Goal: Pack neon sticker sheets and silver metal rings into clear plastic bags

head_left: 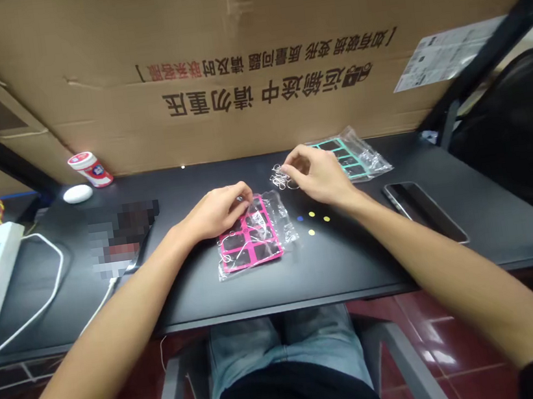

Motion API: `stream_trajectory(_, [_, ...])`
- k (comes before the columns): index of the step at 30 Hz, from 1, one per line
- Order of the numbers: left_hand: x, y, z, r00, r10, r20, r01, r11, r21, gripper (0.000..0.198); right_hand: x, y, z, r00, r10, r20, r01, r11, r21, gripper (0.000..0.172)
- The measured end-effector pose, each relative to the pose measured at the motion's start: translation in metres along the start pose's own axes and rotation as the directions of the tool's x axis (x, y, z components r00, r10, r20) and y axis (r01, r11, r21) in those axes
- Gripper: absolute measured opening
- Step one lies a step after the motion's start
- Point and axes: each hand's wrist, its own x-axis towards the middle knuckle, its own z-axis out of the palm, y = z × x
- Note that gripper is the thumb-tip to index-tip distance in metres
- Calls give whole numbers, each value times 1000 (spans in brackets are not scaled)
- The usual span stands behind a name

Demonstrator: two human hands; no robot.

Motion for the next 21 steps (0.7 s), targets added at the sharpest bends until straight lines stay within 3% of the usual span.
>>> stream_trajectory(3, [0, 1, 0, 1000, -14, -2, 14, 1000, -21, 11, 0, 1, -2, 978, -200, -63, 184, 962, -201, 15])
stream_trajectory(6, [0, 2, 0, 999, -41, -19, 39, 994, -100, 11, -8, -9, -1, 913, -386, 136, 396, 916, -63, 14])
stream_trajectory(10, [0, 3, 1, 997, -54, -54, 43, 981, -187, 11, -24, -29, 11, 691, -545, 475, 484, 837, 256, 21])
stream_trajectory(13, [1, 3, 1, 995, -53, -84, 35, 980, -198, 12, -31, -37, 21, 576, -563, 593, 497, 817, 293, 42])
stream_trajectory(16, [1, 3, 2, 994, -55, -96, 34, 978, -208, 15, -35, -44, 29, 551, -494, 672, 543, 824, 161, 57])
stream_trajectory(21, [3, 3, 4, 994, -11, -107, -9, 982, -186, 14, -44, -61, 37, 601, -371, 708, 600, 795, -93, 52])
